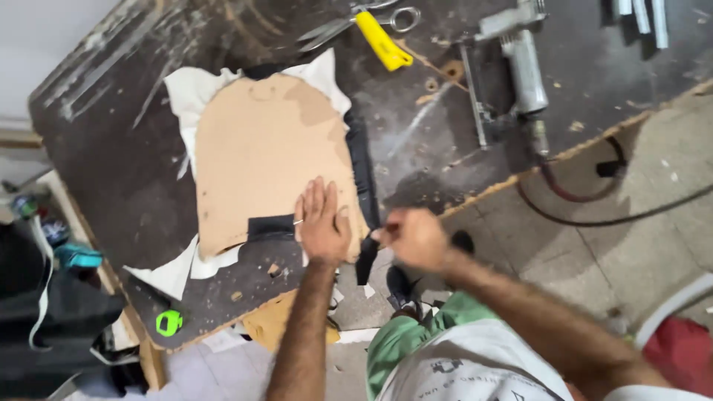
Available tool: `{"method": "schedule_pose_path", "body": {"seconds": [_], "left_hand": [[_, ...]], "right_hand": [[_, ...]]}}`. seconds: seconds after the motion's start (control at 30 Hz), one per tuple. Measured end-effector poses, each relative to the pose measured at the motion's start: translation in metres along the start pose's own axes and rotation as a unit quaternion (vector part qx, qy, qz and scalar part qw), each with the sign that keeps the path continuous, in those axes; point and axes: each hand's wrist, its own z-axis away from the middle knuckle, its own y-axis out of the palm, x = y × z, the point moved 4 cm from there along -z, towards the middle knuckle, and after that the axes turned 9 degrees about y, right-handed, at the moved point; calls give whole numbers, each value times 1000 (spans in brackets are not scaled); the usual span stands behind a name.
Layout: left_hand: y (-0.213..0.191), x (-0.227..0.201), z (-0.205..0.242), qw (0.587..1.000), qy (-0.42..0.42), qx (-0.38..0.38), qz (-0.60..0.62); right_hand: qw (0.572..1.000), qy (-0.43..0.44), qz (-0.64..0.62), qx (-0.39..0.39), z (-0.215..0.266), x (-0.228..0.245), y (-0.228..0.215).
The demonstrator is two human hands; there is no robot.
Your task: Stapling vinyl fabric to a wooden furniture frame and trimming the excess material with a utility knife
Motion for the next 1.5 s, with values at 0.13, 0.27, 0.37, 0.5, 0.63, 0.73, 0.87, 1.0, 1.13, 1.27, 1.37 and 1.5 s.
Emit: {"method": "schedule_pose_path", "body": {"seconds": [0.13,0.27,0.37,0.5,0.63,0.73,0.87,1.0,1.13,1.27,1.37,1.5], "left_hand": [[-8,-10,4,1000,-16,-7,-24],[6,3,7,998,-26,49,-12],[9,-4,8,997,-63,45,-5],[19,-5,12,997,-71,-13,-39],[2,-16,4,996,-80,-36,-29],[0,-10,-5,995,-78,-44,-38],[6,-10,4,995,-79,-45,-46],[-7,-9,7,995,-71,-68,-9],[-24,-10,7,990,-13,116,81],[-63,-31,-9,993,12,89,-71],[-51,-30,-4,993,-27,111,7],[-5,-25,11,987,3,160,-13]], "right_hand": [[940,-183,175,-229,-15,-24,90],[703,-389,300,-514,-7,-16,108],[668,-409,368,-502,-24,-18,126],[668,-463,377,-444,-44,-42,127],[885,-305,303,-180,-48,-20,87],[978,-68,165,111,-52,-16,85],[980,-76,143,116,-42,-10,90],[971,-147,148,113,-59,-8,96],[951,-55,268,143,-65,2,93],[954,58,241,166,-58,15,88],[950,-28,272,148,-83,-16,118],[938,-122,259,194,-73,-35,118]]}}
